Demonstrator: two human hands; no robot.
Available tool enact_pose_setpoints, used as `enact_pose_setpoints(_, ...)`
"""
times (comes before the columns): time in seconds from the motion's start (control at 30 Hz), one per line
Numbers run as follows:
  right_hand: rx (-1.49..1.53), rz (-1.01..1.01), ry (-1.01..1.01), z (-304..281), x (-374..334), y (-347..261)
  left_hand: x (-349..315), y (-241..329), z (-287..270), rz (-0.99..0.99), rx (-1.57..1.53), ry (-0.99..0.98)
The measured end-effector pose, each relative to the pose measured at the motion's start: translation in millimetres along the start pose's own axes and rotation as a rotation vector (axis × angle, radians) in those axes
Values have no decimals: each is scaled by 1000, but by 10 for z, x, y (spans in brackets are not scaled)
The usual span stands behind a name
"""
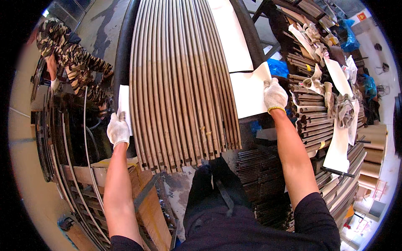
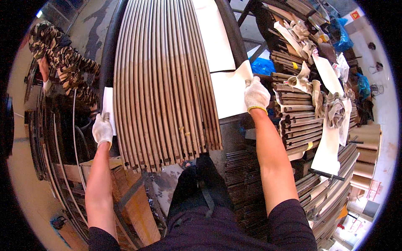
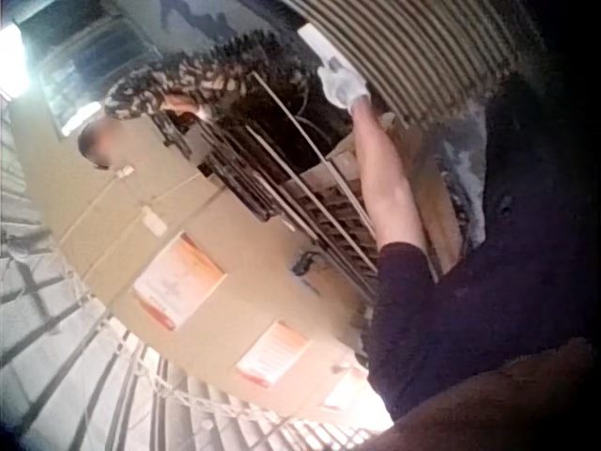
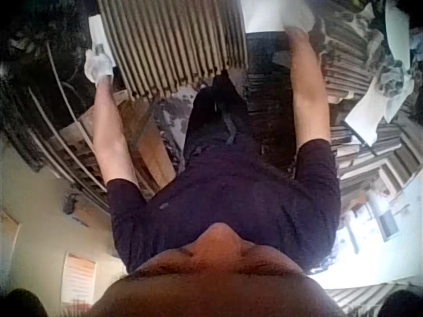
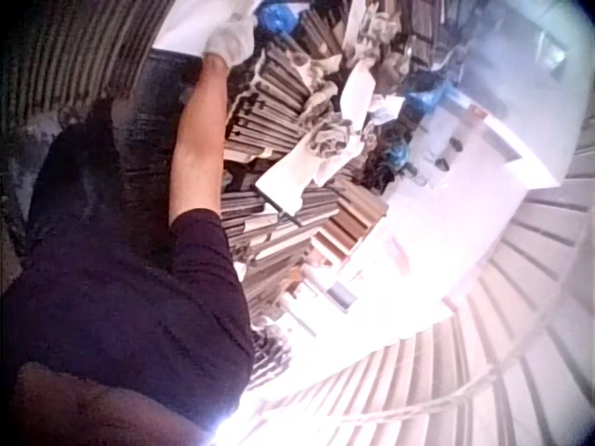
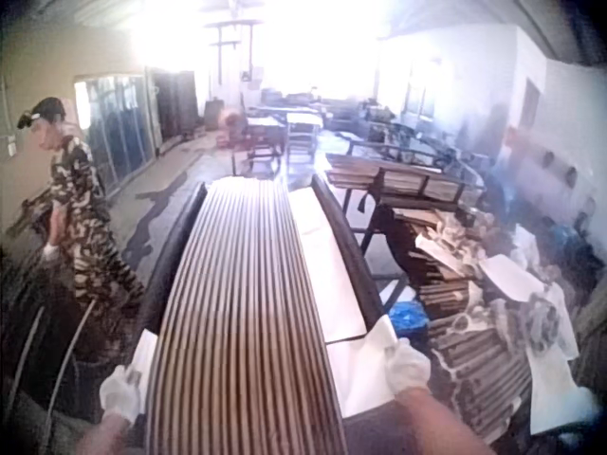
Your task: The person repeatedly wipes long wooden rods with a yellow sponge soaked in a liquid from a small container. They handle the rods one by one, applying the finish along their length, then place them on a nearby rack. The process is repeated for several rods in a workshop setting.
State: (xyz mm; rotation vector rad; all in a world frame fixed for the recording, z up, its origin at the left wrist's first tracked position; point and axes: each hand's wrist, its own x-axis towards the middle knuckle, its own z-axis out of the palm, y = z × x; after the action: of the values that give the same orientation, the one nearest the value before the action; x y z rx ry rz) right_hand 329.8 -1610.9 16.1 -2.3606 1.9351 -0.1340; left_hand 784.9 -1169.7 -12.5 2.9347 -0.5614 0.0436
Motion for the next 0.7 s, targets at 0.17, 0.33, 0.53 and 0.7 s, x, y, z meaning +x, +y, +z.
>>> enact_pose_setpoints(0.17,-12,-24,75,80,-54,110,-1,-23,2,35,-24,17)
enact_pose_setpoints(0.33,-33,-48,136,142,-151,174,-20,-92,-30,30,-42,7)
enact_pose_setpoints(0.53,-29,16,56,31,-230,202,-112,26,-142,17,-74,-66)
enact_pose_setpoints(0.7,-67,-153,149,-176,-88,-77,-7,62,-282,24,-26,-142)
